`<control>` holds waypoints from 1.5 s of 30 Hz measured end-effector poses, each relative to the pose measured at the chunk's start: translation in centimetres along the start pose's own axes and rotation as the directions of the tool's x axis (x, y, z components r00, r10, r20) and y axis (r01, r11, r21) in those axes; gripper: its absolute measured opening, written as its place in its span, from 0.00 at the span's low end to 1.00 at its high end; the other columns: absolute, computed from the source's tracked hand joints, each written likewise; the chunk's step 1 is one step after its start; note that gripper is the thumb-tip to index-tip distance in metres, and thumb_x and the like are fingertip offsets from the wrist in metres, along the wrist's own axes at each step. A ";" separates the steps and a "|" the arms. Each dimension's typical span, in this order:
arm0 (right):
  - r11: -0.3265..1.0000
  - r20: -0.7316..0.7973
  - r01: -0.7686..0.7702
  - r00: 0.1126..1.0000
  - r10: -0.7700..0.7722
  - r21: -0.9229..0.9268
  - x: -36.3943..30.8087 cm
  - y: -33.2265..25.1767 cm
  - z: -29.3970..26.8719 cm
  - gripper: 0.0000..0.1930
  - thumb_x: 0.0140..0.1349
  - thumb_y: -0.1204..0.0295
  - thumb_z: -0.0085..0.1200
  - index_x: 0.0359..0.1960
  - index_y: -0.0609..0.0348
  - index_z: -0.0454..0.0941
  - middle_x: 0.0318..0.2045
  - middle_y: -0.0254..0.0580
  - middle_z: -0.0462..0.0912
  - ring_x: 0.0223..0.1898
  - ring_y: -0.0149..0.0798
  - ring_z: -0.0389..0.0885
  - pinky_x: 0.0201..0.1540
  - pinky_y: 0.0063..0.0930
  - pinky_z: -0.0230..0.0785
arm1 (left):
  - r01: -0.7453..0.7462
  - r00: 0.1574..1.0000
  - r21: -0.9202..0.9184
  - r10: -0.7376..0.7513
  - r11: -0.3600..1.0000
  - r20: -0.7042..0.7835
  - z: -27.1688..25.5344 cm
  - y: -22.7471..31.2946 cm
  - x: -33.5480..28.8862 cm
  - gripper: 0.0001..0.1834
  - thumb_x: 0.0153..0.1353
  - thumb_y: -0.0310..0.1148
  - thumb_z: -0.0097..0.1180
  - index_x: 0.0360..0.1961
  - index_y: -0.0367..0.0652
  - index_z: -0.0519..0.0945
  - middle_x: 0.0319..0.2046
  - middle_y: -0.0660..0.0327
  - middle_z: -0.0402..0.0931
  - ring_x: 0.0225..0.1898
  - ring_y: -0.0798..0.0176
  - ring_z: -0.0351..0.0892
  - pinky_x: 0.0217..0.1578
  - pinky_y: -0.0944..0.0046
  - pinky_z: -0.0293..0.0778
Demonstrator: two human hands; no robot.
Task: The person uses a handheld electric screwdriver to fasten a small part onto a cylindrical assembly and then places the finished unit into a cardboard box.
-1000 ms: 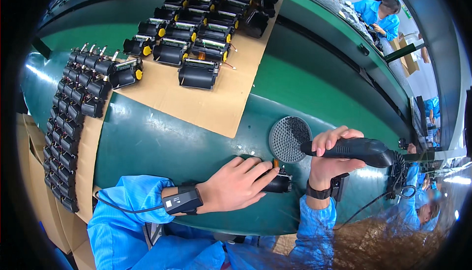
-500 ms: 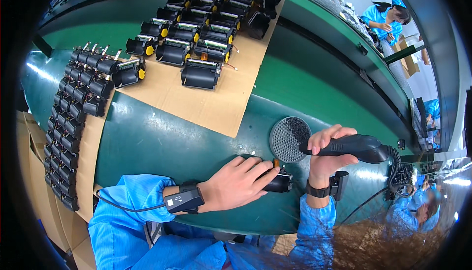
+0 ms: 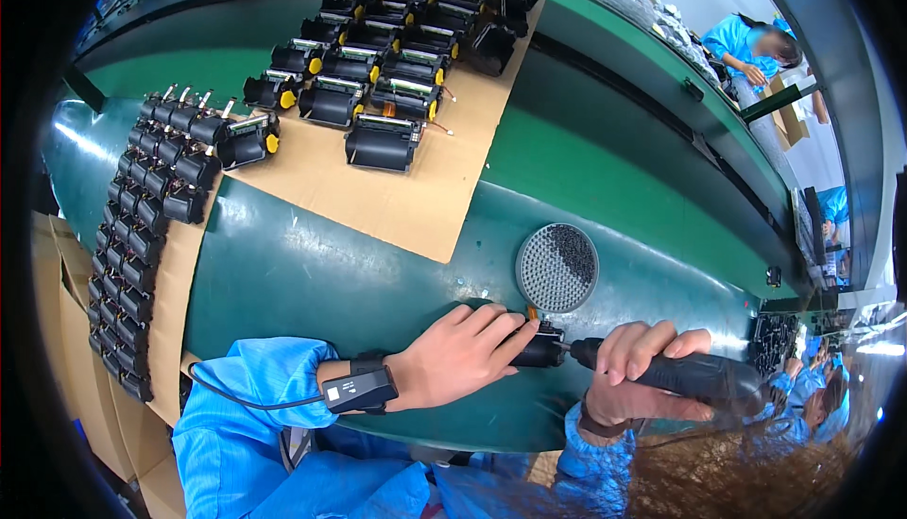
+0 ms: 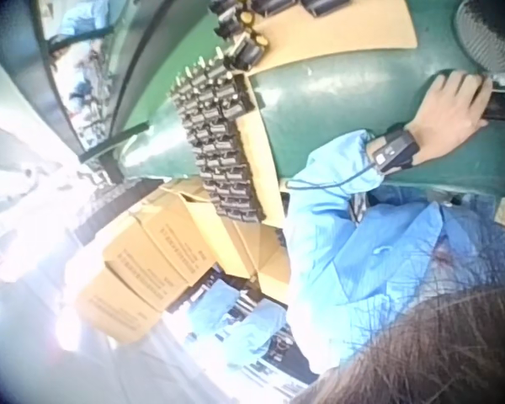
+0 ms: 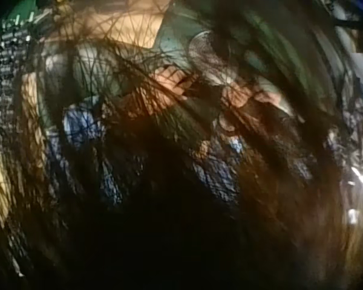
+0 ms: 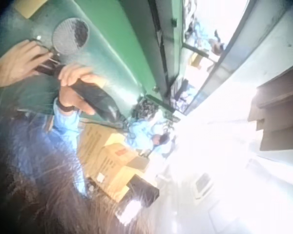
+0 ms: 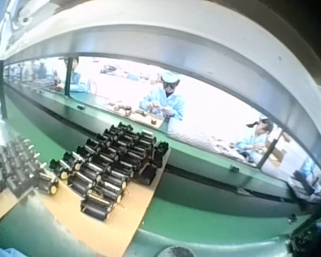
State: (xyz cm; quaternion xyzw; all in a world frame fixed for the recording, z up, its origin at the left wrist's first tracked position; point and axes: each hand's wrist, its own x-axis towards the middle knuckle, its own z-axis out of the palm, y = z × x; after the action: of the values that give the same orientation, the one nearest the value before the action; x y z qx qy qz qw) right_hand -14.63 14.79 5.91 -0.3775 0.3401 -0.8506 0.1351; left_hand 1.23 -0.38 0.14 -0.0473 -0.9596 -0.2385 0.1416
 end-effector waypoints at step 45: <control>0.981 -0.063 -0.086 0.995 0.076 -0.176 -1.0 1.6 0.0 0.42 0.58 0.21 0.48 0.45 0.52 0.64 0.23 0.36 0.72 0.17 0.32 0.72 0.21 0.30 0.70 | 0.003 1.000 -0.054 -0.005 0.999 -0.027 -0.4 -0.6 -0.4 0.35 0.62 0.46 0.67 0.67 0.42 0.76 0.59 0.60 0.75 0.57 0.57 0.75 0.51 0.58 0.74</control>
State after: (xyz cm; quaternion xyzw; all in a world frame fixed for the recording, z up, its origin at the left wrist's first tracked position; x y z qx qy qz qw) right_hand -13.98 14.10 4.33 -0.3501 0.4337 -0.8207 0.1258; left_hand 1.61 -1.12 0.04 -0.0458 -0.9509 -0.2652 0.1529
